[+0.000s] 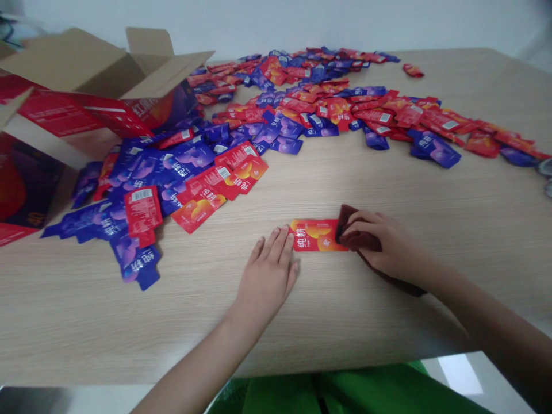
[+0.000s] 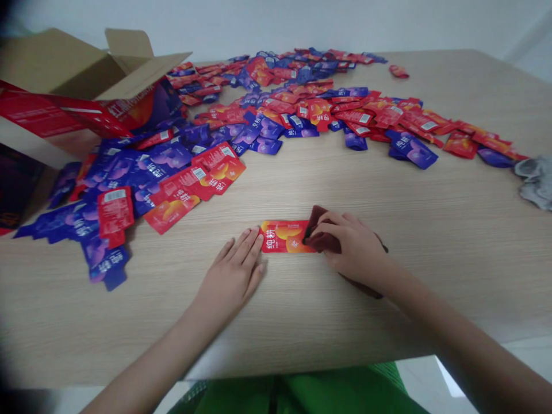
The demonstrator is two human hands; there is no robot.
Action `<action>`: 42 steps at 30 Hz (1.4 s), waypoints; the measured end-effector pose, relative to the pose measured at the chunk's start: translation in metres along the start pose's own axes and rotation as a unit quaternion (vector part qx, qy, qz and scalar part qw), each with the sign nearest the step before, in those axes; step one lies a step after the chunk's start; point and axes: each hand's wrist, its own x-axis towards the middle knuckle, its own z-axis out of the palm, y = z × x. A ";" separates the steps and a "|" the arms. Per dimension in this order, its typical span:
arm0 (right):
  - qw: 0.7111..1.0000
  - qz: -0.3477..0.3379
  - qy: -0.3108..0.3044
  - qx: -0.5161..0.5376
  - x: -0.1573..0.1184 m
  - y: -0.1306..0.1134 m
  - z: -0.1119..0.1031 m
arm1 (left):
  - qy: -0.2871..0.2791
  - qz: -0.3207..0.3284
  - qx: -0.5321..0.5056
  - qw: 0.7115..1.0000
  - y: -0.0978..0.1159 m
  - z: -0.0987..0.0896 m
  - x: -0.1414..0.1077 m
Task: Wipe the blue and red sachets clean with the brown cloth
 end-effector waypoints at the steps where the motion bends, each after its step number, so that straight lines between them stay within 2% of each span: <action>1: 1.000 0.005 0.004 -0.008 -0.001 0.001 -0.004 | 0.001 -0.001 0.002 1.000 0.001 0.000 0.000; 3: 0.999 0.005 0.028 -0.017 0.002 -0.008 -0.009 | 0.004 -0.002 0.008 1.000 0.002 0.001 0.001; 5: 0.999 -0.024 0.042 -0.001 0.010 -0.029 -0.007 | 0.009 -0.003 0.011 1.000 0.004 0.001 0.002; 8: 0.995 -0.103 -0.003 0.017 0.024 -0.062 0.007 | 0.016 -0.003 0.013 1.000 0.005 0.001 0.002; 10: 0.992 -0.120 -0.030 0.005 0.029 -0.071 0.016 | 0.017 -0.003 0.016 1.000 0.005 0.001 0.001; 12: 0.995 -0.099 -0.025 -0.002 0.027 -0.063 0.020 | 0.018 -0.004 0.019 1.000 0.004 0.001 0.001; 18: 0.999 -0.008 0.032 0.021 0.003 0.001 0.007 | 0.030 0.001 0.010 0.999 0.002 -0.005 0.001; 21: 0.999 -0.016 0.027 0.016 0.014 0.001 0.007 | 0.060 -0.013 0.009 0.998 0.002 -0.010 0.002; 24: 0.999 -0.041 0.015 0.007 0.049 -0.024 0.018 | 0.085 -0.017 0.022 0.996 -0.008 -0.010 0.003; 26: 0.998 -0.060 0.013 0.009 0.083 -0.045 0.029 | 0.083 -0.009 0.038 0.996 -0.025 -0.006 0.006; 30: 0.996 -0.088 0.025 -0.006 0.152 -0.080 0.048 | 0.069 -0.059 0.072 0.993 -0.082 0.001 0.022; 33: 0.995 -0.102 0.015 0.000 0.193 -0.092 0.054 | 0.082 -0.090 0.085 0.989 -0.122 -0.001 0.044; 35: 0.994 -0.110 0.010 0.010 0.214 -0.089 0.051 | 0.099 -0.095 0.090 0.986 -0.138 -0.003 0.060; 37: 0.995 -0.096 0.019 0.020 0.233 -0.076 0.041 | 0.116 -0.101 0.089 0.984 -0.145 -0.004 0.073; 40: 0.997 -0.039 0.059 0.025 0.258 -0.042 0.021 | 0.130 -0.108 0.082 0.982 -0.146 -0.003 0.083; 42: 0.998 -0.019 0.063 0.022 0.270 -0.020 0.010 | 0.127 -0.111 0.080 0.982 -0.144 -0.002 0.084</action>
